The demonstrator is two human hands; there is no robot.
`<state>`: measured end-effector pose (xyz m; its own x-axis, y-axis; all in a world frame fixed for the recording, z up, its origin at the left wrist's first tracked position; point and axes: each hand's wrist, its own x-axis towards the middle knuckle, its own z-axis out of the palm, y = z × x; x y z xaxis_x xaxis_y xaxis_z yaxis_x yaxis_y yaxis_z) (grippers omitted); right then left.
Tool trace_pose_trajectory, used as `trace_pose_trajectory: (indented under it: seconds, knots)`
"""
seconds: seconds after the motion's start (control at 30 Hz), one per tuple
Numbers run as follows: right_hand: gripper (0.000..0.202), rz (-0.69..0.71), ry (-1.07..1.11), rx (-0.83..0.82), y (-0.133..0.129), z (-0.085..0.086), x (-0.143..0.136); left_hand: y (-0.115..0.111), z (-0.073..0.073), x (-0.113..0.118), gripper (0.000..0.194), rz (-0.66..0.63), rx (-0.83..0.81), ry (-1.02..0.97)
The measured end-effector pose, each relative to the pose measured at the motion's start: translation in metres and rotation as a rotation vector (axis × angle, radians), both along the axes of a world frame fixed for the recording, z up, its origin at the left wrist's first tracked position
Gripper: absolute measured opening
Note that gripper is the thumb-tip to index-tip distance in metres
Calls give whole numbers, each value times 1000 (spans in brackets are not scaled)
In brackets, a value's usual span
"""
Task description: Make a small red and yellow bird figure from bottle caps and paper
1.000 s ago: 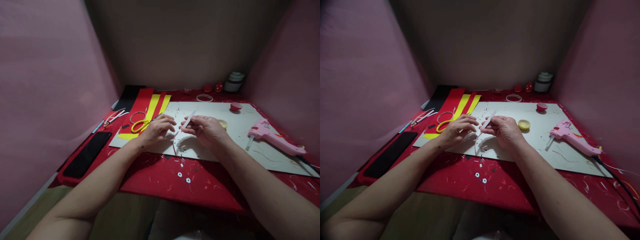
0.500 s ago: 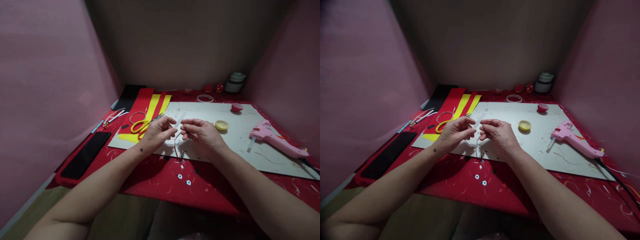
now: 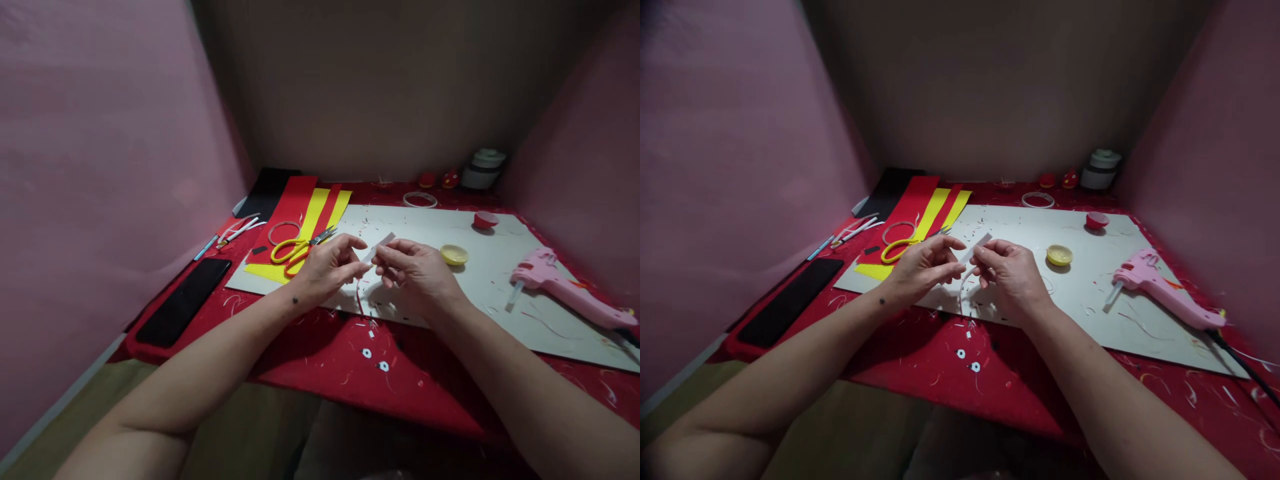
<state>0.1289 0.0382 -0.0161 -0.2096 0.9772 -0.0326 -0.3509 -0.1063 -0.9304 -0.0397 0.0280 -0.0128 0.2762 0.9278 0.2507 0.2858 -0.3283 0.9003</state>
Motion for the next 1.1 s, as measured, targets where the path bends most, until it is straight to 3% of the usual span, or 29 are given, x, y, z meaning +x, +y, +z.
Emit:
trace_pose_trajectory:
  seconds: [0.1,0.2,0.3,0.37,0.5,0.6,0.77,0.87,1.0,1.1]
  knots:
    - [15,-38,3,25,3,-1,2,8,13,-21,25,129,84,167]
    - [11,-80,53,2,8,-3,2,15,28,-51,15,389,182,629]
    - [14,-98,95,-20,13,-4,3,18,28,-73,13,367,91,1006]
    - [15,-82,111,-23,14,-4,3,18,21,-78,8,358,71,1132]
    - [12,-32,148,-27,14,-3,4,18,10,-78,6,356,60,1160]
    - [12,-17,143,-42,14,-2,4,17,13,-79,10,364,55,1109]
    - [11,-3,128,-35,15,-3,4,12,23,-78,13,415,-63,754]
    - [11,-7,134,-24,17,-5,5,1,30,-66,19,295,-31,605]
    - [11,-20,94,30,16,-4,5,-20,40,-40,13,90,-10,801]
    - [10,-29,98,65,14,-2,4,-31,40,-23,8,30,27,1008]
